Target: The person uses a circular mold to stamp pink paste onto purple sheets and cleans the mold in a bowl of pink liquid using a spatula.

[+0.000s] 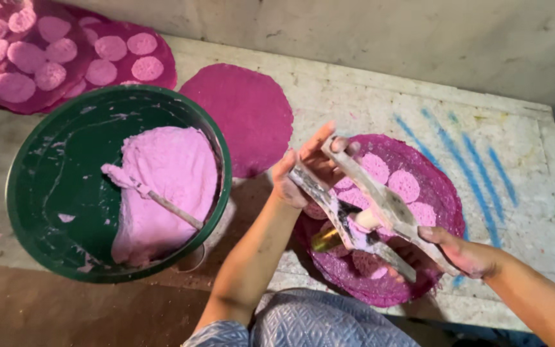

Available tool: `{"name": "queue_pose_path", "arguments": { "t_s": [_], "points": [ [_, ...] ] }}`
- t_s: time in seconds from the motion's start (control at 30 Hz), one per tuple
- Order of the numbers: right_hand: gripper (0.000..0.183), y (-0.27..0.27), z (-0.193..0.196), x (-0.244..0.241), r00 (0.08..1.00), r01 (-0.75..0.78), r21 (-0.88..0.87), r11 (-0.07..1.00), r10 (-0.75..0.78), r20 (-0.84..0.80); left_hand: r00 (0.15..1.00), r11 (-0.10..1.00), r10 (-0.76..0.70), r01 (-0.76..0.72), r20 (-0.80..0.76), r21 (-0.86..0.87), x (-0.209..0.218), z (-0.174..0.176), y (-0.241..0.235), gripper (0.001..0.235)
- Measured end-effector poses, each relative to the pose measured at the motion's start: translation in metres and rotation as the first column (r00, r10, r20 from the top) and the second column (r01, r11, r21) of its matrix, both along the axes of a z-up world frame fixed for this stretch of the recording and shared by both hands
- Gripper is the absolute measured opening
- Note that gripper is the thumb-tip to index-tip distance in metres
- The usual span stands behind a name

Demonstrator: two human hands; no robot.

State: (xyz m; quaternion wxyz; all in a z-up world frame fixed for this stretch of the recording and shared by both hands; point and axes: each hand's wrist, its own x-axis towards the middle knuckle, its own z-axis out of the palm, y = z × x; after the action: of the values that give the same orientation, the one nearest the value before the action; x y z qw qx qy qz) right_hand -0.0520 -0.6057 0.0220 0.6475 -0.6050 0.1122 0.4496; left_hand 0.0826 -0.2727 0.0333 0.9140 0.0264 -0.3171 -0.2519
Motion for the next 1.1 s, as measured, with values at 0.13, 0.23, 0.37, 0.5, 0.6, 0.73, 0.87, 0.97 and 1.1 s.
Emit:
{"name": "queue_pose_path", "arguments": {
  "t_s": [0.13, 0.23, 0.37, 0.5, 0.6, 0.73, 0.87, 0.97, 1.1],
  "points": [
    [0.076, 0.003, 0.012, 0.027, 0.983, -0.149, -0.111, 0.983, 0.16, 0.095, 0.99, 0.996, 0.056, -0.064, -0.129, -0.058, 0.027, -0.031, -0.018, 0.038],
    [0.082, 0.021, 0.014, 0.049, 0.959, -0.168, -0.337, 0.926, 0.233, 0.162, 0.964, 0.995, 0.091, -0.098, -0.25, -0.013, 0.05, -0.042, -0.019, 0.03],
    [0.09, 0.049, 0.003, 0.062, 0.921, -0.2, -0.539, 0.818, 0.345, 0.182, 0.967, 0.995, 0.059, -0.076, -0.246, -0.058, 0.071, -0.051, -0.007, 0.028],
    [0.09, 0.057, -0.006, 0.059, 0.924, -0.159, -0.512, 0.844, 0.31, 0.224, 0.958, 0.996, 0.049, -0.069, -0.284, -0.06, 0.07, -0.06, -0.003, 0.027],
    [0.088, 0.052, -0.003, 0.057, 0.966, -0.124, -0.443, 0.888, 0.211, 0.152, 0.942, 0.995, 0.065, -0.085, -0.331, -0.046, 0.066, -0.063, -0.011, 0.028],
    [0.085, 0.047, -0.002, 0.062, 0.935, -0.081, -0.591, 0.803, 0.267, 0.235, 0.952, 0.996, 0.052, -0.07, -0.301, -0.05, 0.075, -0.054, -0.02, 0.027],
    [0.087, 0.048, -0.022, 0.066, 0.923, -0.008, -0.538, 0.843, 0.213, 0.32, 0.978, 0.994, 0.095, -0.086, -0.184, 0.061, 0.092, -0.039, -0.008, 0.039],
    [0.093, 0.037, -0.04, 0.058, 0.919, -0.002, -0.209, 0.978, 0.084, 0.385, 0.951, 0.865, 0.214, -0.077, -0.225, 0.496, 0.086, -0.049, 0.003, 0.06],
    [0.098, 0.017, -0.063, 0.055, 0.86, -0.036, -0.211, 0.977, 0.138, 0.491, 0.956, 0.194, 0.29, -0.019, -0.039, 0.981, 0.046, -0.087, 0.023, 0.069]
  ]
}}
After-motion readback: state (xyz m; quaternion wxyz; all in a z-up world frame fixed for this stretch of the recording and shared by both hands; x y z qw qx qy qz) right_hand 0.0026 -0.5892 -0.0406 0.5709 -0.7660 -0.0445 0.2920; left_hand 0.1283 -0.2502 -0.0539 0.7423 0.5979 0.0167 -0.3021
